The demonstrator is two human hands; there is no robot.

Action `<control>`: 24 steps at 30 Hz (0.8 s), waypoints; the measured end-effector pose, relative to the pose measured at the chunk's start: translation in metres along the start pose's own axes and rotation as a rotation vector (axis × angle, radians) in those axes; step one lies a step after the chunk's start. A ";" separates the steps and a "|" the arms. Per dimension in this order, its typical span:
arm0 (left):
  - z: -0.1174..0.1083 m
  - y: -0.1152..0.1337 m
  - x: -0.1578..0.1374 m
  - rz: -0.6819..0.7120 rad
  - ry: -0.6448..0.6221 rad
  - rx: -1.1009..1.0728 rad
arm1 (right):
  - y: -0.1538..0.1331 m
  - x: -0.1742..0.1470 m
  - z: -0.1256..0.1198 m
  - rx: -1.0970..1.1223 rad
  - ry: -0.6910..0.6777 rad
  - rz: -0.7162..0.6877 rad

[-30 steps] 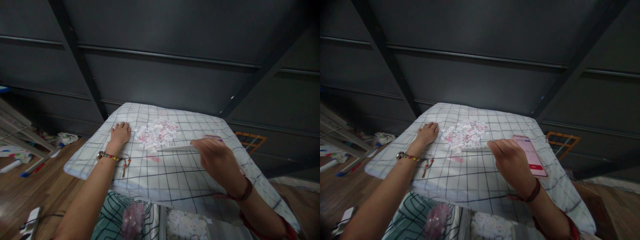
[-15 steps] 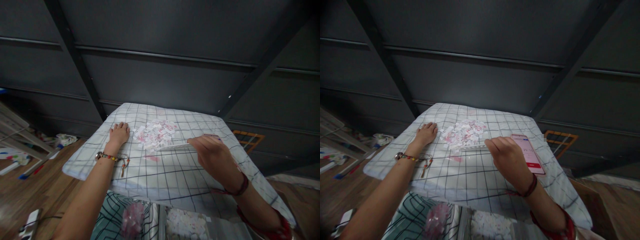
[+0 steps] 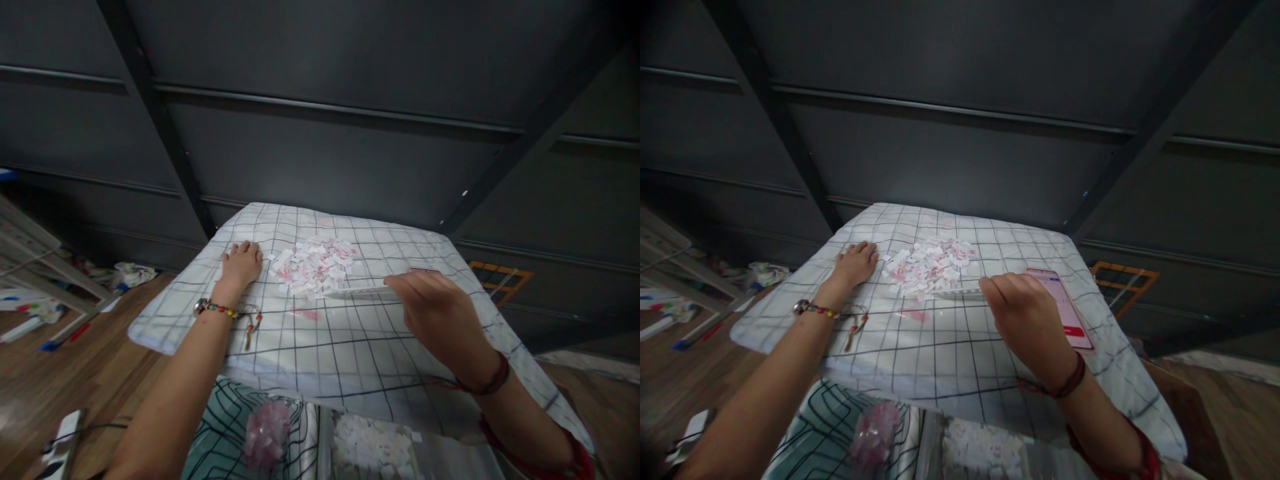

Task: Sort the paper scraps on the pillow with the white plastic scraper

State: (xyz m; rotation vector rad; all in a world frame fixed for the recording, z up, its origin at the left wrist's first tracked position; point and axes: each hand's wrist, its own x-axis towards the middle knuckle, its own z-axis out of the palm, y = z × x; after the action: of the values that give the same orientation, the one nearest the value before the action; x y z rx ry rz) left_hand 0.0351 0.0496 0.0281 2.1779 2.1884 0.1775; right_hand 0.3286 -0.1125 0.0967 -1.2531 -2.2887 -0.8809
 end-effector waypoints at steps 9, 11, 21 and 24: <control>0.001 -0.001 0.002 0.001 0.000 0.002 | -0.001 -0.003 -0.002 -0.005 -0.020 -0.006; 0.002 -0.001 0.002 0.007 0.007 0.002 | 0.002 -0.007 -0.003 -0.021 0.000 0.009; 0.002 -0.002 0.002 0.013 0.020 0.009 | 0.005 -0.009 0.004 0.003 -0.025 0.001; 0.003 -0.002 0.003 0.014 0.029 0.009 | 0.013 -0.017 0.001 -0.016 0.005 0.004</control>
State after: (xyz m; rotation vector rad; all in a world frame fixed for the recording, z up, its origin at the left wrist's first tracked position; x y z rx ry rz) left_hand 0.0333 0.0523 0.0253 2.2103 2.1934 0.2009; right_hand 0.3484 -0.1174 0.0901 -1.2600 -2.2791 -0.9022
